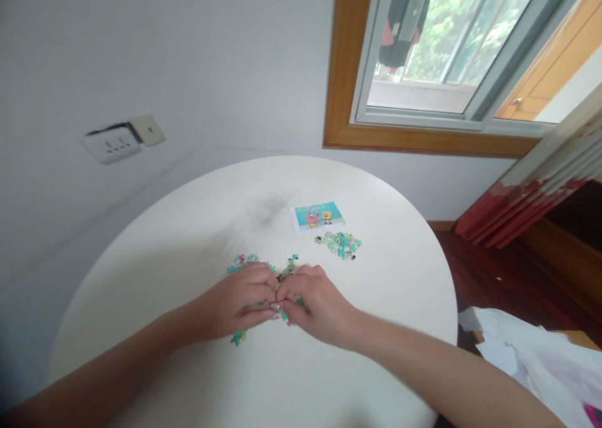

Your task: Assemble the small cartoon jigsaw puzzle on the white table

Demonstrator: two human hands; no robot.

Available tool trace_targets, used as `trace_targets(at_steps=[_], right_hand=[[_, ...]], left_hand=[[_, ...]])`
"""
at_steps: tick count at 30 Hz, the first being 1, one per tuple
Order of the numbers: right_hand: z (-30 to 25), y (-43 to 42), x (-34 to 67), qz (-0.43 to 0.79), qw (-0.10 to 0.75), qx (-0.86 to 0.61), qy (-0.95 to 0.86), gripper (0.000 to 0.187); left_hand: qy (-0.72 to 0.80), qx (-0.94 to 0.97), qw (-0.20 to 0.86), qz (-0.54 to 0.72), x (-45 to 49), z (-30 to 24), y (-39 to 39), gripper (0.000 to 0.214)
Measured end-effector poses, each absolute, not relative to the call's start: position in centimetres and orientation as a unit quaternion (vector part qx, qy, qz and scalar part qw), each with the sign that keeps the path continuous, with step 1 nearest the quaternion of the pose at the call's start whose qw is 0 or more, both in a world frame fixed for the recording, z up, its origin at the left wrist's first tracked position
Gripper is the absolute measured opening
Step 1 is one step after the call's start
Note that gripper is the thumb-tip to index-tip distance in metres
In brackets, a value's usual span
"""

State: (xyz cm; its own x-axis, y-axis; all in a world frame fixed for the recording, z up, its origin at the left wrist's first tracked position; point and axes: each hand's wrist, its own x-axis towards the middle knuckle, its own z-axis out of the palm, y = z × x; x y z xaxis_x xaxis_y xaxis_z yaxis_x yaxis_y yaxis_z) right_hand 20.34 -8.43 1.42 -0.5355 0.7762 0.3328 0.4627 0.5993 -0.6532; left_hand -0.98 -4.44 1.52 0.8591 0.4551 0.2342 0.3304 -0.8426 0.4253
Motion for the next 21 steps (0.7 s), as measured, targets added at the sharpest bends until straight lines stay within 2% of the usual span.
trace_targets(at_steps=[5, 10, 16, 21], right_hand=[[1.3, -4.5, 24.1, 0.144, 0.353, -0.469, -0.797, 0.008], [0.5, -0.7, 28.2, 0.052, 0.264, -0.594, -0.758, 0.013], [-0.3, 0.6, 29.7, 0.004, 0.227, -0.616, -0.754, 0.017], [0.3, -0.2, 29.3, 0.003, 0.274, -0.578, -0.769, 0.021]], left_hand=[[0.271, 0.930, 0.154, 0.196, -1.5, 2.2, -3.9, 0.017], [0.327, 0.911, 0.120, 0.218, -2.9, 2.2, -2.2, 0.020], [0.346, 0.906, 0.110, 0.219, -3.7, 2.0, -1.1, 0.021], [0.343, 0.906, 0.129, 0.211, -3.5, 2.2, -1.2, 0.021]])
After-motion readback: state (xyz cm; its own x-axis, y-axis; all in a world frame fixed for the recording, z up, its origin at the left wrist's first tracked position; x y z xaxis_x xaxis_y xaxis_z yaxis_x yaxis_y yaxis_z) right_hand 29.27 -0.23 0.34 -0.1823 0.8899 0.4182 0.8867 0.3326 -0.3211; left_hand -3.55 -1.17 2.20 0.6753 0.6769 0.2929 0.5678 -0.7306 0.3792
